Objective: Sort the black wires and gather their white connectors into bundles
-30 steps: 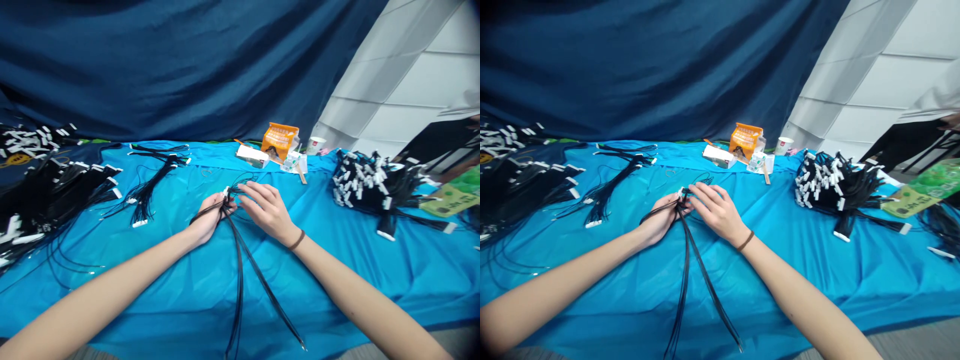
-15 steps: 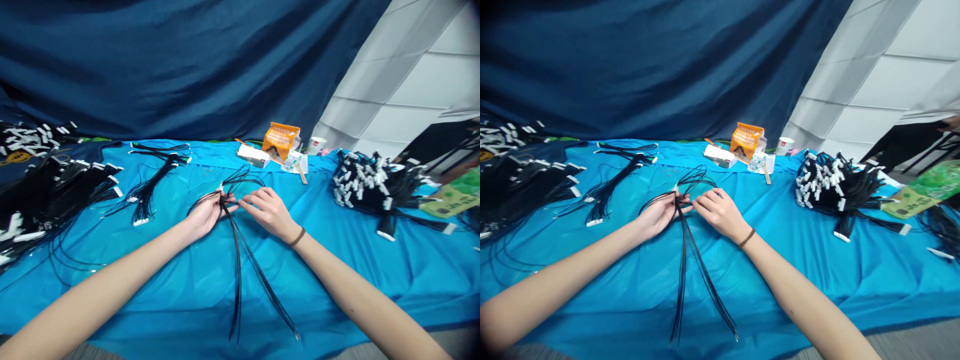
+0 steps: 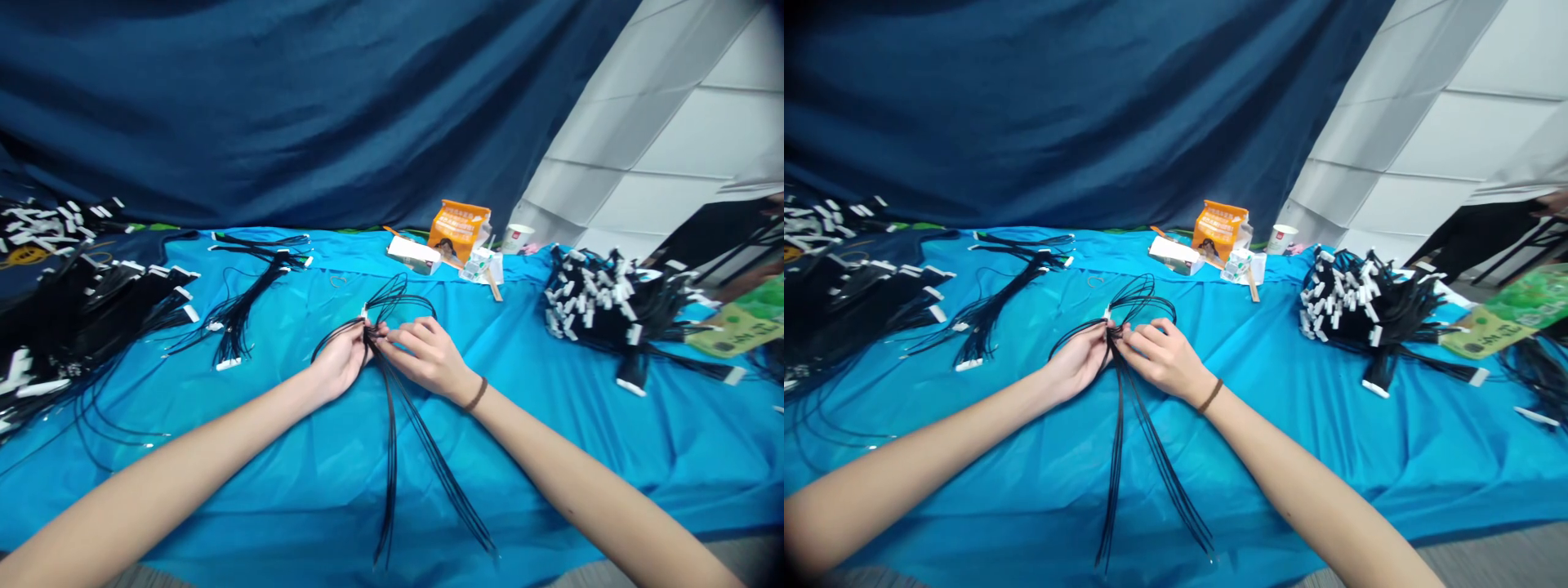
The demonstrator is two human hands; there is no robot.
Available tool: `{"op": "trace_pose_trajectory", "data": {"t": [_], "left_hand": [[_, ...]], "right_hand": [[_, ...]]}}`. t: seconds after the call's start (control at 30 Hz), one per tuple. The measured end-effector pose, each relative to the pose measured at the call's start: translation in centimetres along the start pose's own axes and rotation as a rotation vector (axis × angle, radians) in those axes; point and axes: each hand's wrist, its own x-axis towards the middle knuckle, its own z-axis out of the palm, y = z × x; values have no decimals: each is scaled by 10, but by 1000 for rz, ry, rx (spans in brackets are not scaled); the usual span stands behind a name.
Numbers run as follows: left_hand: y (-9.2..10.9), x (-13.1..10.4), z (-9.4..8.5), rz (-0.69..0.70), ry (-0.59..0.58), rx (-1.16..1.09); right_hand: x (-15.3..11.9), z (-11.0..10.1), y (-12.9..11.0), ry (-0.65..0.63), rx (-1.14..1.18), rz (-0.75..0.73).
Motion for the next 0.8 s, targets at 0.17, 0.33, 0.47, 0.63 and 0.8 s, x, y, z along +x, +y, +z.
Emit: {"op": "trace_pose_trajectory", "data": {"t": [0.17,0.33,0.47,0.63,0.8], "left_hand": [[-2,-7,7,-34,36,2],[-4,-8,6,-25,41,5],[-7,-6,2,-21,2,13],[-8,-5,0,-22,-25,16],[-7,-7,3,-49,-14,11]], "right_hand": [[2,-1,-1,-14,-13,-40],[5,-2,0,-26,14,-68],[6,-1,0,-26,31,-88],[6,-1,1,-14,37,-99],[4,0,1,-38,41,-76]]}}
